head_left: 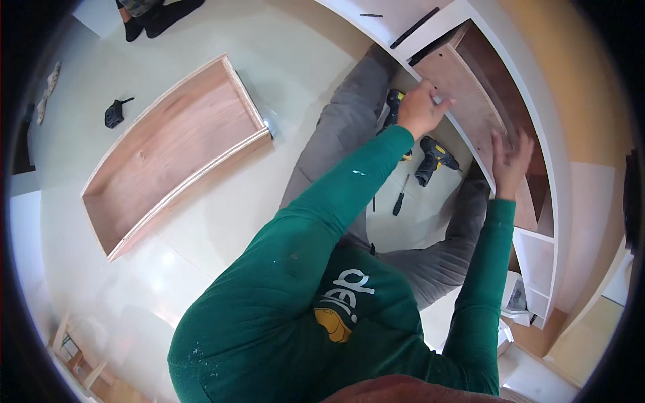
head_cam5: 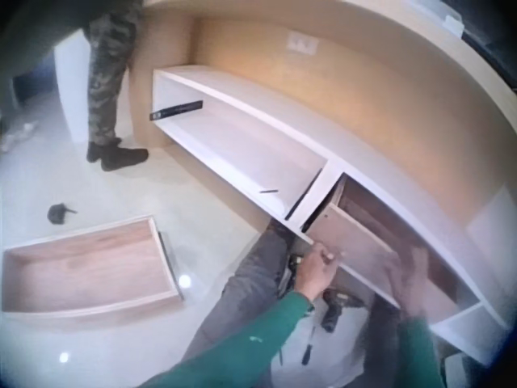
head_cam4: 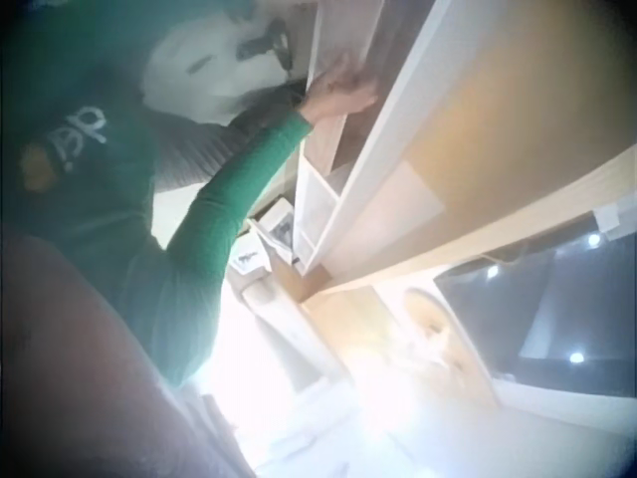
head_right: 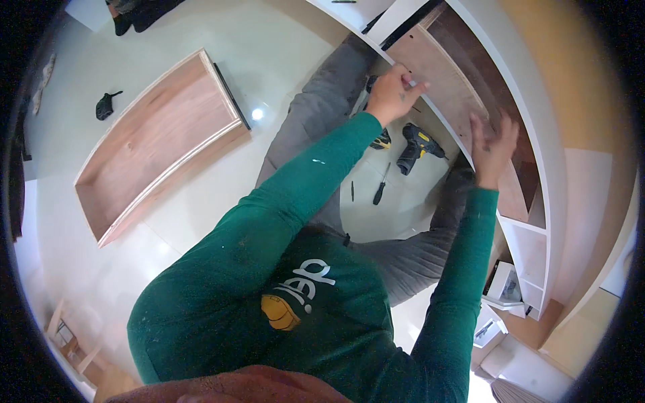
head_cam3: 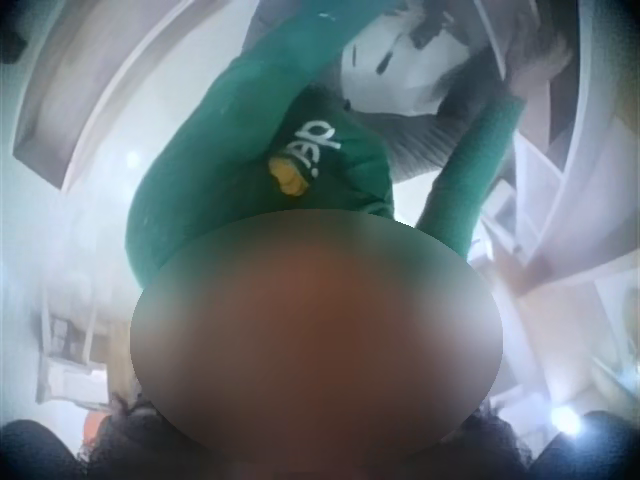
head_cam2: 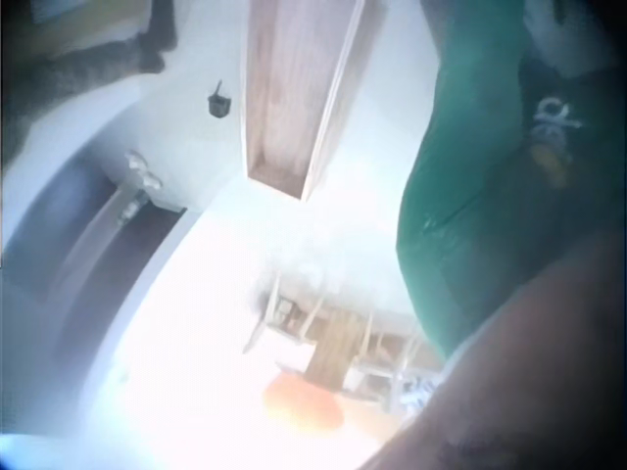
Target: The person assembles a wooden drawer by attaching metal drawer slides to its sides. They handle the drawer box, metal slides, and a power drill, positioning and securing the hardware while sitting on the floor.
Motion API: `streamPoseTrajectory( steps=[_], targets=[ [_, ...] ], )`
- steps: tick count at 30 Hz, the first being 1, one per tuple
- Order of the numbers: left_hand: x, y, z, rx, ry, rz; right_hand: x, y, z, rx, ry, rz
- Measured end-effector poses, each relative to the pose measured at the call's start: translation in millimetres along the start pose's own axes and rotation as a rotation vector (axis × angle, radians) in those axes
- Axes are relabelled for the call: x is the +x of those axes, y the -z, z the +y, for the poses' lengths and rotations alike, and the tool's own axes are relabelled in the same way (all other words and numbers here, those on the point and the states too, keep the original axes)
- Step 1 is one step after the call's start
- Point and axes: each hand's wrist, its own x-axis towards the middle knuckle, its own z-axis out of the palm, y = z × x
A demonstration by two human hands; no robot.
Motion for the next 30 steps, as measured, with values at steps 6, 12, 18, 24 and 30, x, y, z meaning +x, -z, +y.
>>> streamPoseTrajectory(
  steps=[6,12,18,24,30],
  targets=[
    [13.6,-2.4,-24.5,-0.109,-0.009,0.092,29.0,-29.7,-21.4,-0.078,-0.372,-0.336],
    [29.3,1.4,-29.6,-0.022,0.038,0.112,22.0,-38.1,-15.6,-0.040,-0.327,-0.175],
    [28.7,2.1,-25.3,-0.070,0.058,0.144,22.8,-34.4,-11.3,-0.003,-0.410,-0.289],
    [23.2,5.5,-34.9,-0.107,0.011,0.119,17.9,-33.6,-12.8,-0.041,-0.388,-0.265],
    [5.7,-3.2,-41.8,-0.364,0.117,0.125,5.7,-22.5,-25.7,-0.040,-0.403,-0.227]
  ],
)
